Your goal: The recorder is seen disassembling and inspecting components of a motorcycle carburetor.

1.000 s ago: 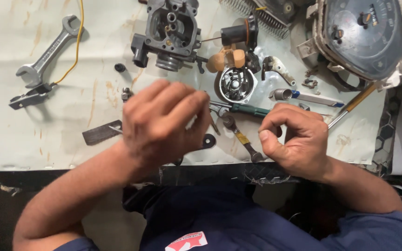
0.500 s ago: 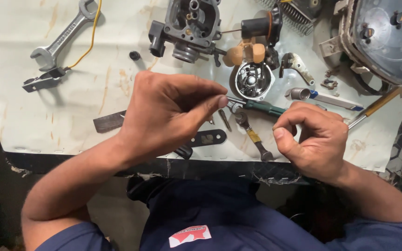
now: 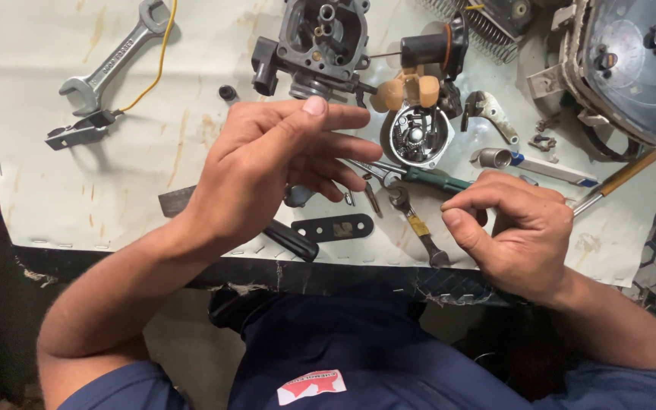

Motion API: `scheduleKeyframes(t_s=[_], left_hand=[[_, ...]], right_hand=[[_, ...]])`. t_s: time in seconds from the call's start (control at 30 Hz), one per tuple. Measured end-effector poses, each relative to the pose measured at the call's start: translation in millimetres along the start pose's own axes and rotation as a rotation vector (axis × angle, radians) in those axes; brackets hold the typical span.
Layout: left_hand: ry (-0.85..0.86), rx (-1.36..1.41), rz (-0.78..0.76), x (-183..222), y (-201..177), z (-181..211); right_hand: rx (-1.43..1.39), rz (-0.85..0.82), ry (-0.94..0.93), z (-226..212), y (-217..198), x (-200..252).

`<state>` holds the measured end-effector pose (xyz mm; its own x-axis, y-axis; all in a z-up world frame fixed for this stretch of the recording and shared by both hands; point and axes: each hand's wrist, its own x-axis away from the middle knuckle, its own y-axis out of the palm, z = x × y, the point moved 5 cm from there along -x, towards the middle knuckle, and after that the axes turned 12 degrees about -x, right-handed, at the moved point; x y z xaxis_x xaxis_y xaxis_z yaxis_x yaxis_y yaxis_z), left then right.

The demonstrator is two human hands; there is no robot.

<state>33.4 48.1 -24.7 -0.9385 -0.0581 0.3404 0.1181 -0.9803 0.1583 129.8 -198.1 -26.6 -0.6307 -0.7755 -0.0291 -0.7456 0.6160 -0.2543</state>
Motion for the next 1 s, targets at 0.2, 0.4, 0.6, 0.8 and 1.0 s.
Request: scheduleKeyframes(t_s=[0.2,0.4,0.6,0.8,1.0], left_hand=[[-0.028,0.019,-0.001,-0.2,1.3,-0.3],[0.709,-1.379,0.580,24.8,28.0,44.3],[0.695,-1.663,0.285,31.7,63.5,-13.9],[0.661,-1.708,0.324,27.2,72.4,-22.3],[0.525,-1.589,0.200,16.7,70.6,-37.2]], right_hand=[[0.016,0.001,0.009,-1.1,0.4,-1.2],[0.006,0.018,-0.014,-0.7,-1.0,0.9],[0.021,0.014,-0.027,0.0,-0.9,0.9],[0.013,0.009,-0.030,0.1,0.8,0.2],[0.008,-0.005,-0.033,-0.3,1.5,-0.1]])
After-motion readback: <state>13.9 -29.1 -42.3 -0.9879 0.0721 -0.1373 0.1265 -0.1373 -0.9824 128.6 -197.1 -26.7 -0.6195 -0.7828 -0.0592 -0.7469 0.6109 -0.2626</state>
